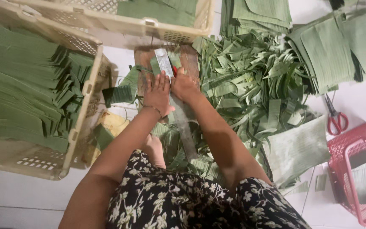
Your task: The person sits on the floor and trims banana leaves into uniform rectangles, using a ruler as a straightedge and a knife to cut off ragged edges. They stack the trimmed leaves and place the finished stacks into plastic baskets, repeating the cut-and-stack cycle.
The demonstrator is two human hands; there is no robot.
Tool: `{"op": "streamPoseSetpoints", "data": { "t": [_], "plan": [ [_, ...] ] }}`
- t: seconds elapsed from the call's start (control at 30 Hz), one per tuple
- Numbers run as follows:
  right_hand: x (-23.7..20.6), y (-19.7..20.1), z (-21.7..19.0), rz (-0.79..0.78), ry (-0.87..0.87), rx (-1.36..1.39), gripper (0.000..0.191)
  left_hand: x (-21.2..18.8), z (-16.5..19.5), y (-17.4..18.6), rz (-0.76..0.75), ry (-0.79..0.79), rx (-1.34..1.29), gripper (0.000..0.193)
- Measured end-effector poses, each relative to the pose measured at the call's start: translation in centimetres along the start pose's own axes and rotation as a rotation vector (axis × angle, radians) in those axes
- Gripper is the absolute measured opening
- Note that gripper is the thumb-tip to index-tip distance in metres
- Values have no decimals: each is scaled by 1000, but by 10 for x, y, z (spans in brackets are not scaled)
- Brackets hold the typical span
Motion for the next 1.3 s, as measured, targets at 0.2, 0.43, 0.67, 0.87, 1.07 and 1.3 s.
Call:
{"op": "streamPoseSetpoints", "data": {
  "t": [0.2,0.43,0.67,0.87,1.07,1.3],
  "plan": [
    [-61,-18,34,66,50,29,46,3,-2,3,-21,36,-9,125],
    [-199,-75,119,-131,-69,-87,33,-2,2,11,-37,52,-23,121],
    [-227,-43,154,-55,-217,89,51,2,2,4,-111,61,26,123],
    [-90,8,60,166,120,245,46,7,3,1,-20,31,50,118],
    [-2,9,4,163,99,43,38,4,2,1,-39,46,-14,123],
    [5,11,4,80,14,48,44,-1,3,5,-35,38,-5,122]
  ]
}}
Point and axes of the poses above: each hand's wrist, its own x-axis towards the middle knuckle, its own y-axis out of the back of the hand, z = x × y, the point moved 10 cm from there along x, towards the middle knuckle, and after that the axes turned 2 degrees about z, right-handed, at the moved point
